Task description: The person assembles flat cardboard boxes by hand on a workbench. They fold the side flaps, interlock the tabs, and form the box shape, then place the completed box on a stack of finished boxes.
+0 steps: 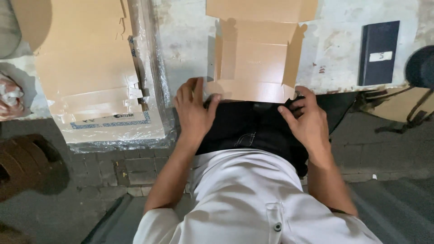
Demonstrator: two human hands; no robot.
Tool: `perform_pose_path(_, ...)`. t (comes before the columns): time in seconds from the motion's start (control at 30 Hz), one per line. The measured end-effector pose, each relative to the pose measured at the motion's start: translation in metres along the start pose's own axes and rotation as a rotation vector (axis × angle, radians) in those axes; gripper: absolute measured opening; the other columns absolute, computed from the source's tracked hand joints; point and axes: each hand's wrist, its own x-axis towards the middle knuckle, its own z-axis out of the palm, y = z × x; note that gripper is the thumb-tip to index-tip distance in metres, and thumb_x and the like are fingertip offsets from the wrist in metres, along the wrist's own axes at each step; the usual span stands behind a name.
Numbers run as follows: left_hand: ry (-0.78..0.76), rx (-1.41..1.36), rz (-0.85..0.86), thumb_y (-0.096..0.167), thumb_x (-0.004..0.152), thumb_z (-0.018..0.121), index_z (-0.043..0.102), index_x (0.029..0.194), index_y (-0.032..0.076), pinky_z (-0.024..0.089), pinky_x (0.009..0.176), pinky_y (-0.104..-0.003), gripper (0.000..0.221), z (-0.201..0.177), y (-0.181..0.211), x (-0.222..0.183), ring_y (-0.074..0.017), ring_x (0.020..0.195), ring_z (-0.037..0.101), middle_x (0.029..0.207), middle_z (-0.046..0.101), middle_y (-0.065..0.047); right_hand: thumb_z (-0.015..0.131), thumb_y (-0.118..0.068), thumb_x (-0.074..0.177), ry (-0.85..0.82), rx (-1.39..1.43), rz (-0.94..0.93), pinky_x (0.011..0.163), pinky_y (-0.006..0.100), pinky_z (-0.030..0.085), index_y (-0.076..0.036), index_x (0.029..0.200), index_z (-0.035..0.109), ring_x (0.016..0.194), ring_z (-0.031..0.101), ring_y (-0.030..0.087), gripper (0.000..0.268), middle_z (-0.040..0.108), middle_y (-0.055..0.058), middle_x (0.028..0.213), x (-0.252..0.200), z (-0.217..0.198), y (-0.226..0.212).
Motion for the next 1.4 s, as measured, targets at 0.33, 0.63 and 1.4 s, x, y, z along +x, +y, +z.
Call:
perform_pose_path(0.33, -0.007, -0.348, -0.032, 0.028, 0.094, 0.072, 0.066, 0.122, 0.007, 0.04, 0.093, -0.039, 0.036, -0.011, 0.026, -0.034, -0.0277, 0.113, 0.054, 0.123, 0.058, -0.009, 0.081, -0.006, 0.092, 0.317, 0.39, -0.201, 0.065, 0.034, 0.057, 0.003, 0.113, 0.067, 0.073, 0.072, 0.025, 0.027, 0.071, 0.019, 0.092, 0.016, 0.048, 0.076)
perform_pose_path(0.63, 0.002, -1.146, -0.744, 0.01, 0.094, 0.069, 0.064, 0.114, -0.003, 0.062, 0.06, -0.029, 0.025, 0.006, 0.031, -0.046, -0.0225, 0.08, 0.073, 0.105, 0.073, -0.019, 0.094, -0.007, 0.083, 0.513, 0.414, -0.284, 0.062, 0.029, 0.054, 0.002, 0.108, 0.064, 0.069, 0.065, 0.019, 0.04, 0.07, 0.015, 0.087, 0.017, 0.057, 0.077)
perform_pose_path(1.4, 0.223, -0.144, 0.266, 0.0, 0.091, 0.067, 0.076, 0.099, 0.006, 0.052, 0.057, -0.018, 0.014, 0.013, 0.014, 0.022, -0.0133, 0.077, 0.062, 0.108, 0.073, -0.007, 0.083, -0.003, 0.086, 0.453, 0.018, -0.94, 0.086, 0.047, 0.052, 0.007, 0.1, 0.075, 0.098, 0.068, 0.04, 0.019, 0.073, 0.021, 0.106, 0.057, 0.053, 0.021)
